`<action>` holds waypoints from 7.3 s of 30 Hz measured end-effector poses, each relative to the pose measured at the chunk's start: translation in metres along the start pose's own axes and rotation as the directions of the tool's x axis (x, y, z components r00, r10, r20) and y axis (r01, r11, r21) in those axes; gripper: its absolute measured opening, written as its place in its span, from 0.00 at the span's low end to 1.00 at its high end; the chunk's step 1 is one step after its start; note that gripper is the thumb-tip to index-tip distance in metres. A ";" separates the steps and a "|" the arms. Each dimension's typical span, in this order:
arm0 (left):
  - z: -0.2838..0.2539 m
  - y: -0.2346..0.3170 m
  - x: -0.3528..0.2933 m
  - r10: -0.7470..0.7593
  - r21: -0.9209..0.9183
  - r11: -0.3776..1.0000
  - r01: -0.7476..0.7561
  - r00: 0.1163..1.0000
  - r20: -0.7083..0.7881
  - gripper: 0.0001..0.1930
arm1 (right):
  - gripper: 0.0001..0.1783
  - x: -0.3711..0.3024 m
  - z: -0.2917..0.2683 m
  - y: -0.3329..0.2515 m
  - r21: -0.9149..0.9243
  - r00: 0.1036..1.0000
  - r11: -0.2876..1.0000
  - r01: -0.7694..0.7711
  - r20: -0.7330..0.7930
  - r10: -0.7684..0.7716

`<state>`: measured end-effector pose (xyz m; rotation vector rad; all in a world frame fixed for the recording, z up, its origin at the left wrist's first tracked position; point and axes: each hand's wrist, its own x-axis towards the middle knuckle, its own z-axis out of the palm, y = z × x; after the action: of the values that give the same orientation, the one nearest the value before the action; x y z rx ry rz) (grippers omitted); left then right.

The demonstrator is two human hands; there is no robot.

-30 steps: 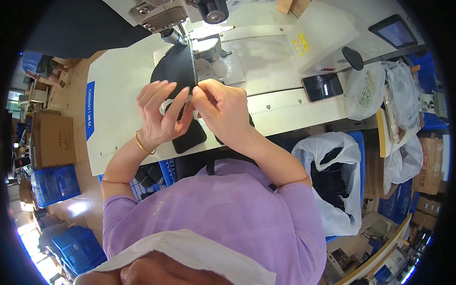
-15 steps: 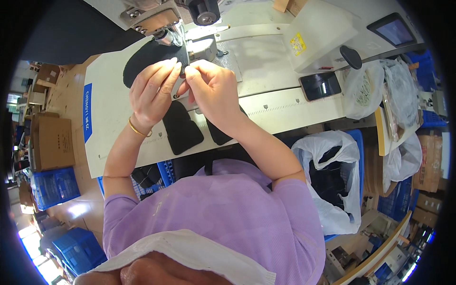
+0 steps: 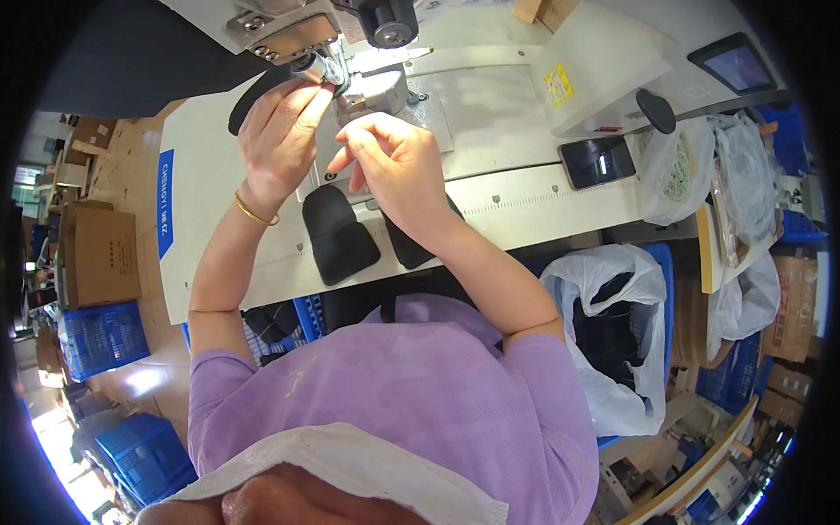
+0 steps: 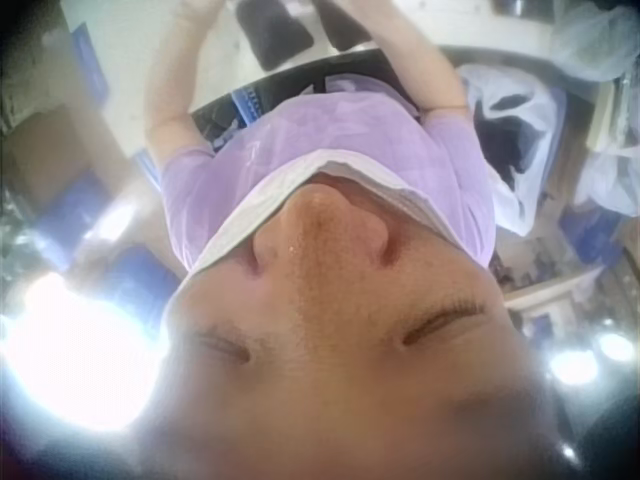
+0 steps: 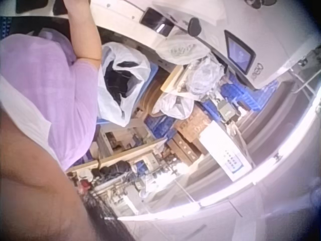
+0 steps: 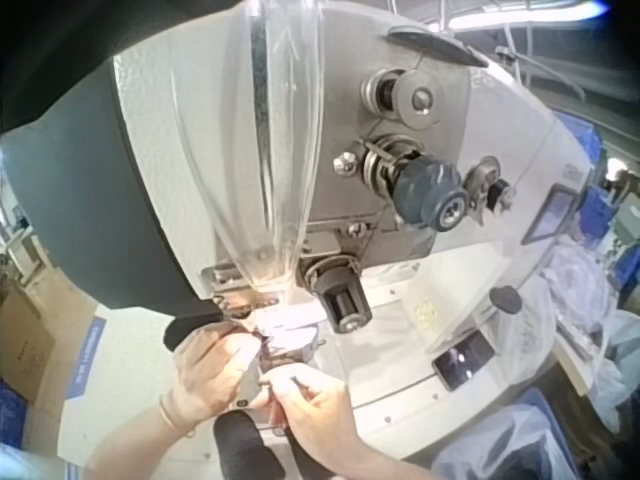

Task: The person sews fabric shoe pieces using a sewing machine, unloads stacks of shoe parts from a crate and a plastic bag onto the table, and sews the fabric shoe pieces using the sewing machine.

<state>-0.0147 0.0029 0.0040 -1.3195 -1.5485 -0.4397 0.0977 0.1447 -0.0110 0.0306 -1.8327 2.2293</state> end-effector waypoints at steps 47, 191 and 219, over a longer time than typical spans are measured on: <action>-0.035 0.049 0.017 -0.146 0.081 0.988 0.132 0.967 0.207 0.20 | 0.12 -0.020 0.014 -0.003 0.006 0.999 1.000 0.030 0.024 -0.030; -0.030 0.007 0.011 -0.004 -0.091 0.996 0.023 0.980 0.197 0.15 | 0.33 -0.011 0.034 0.002 0.588 0.986 0.806 -0.076 0.166 -0.029; -0.031 -0.013 0.017 -0.245 -0.260 0.912 0.318 0.929 0.276 0.14 | 0.31 -0.012 0.032 0.001 0.514 0.995 0.854 -0.080 0.098 0.035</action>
<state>-0.0107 -0.0171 0.0358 -1.4197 -1.9467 -0.7474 0.1045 0.1117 -0.0073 0.1749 -1.2214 2.7361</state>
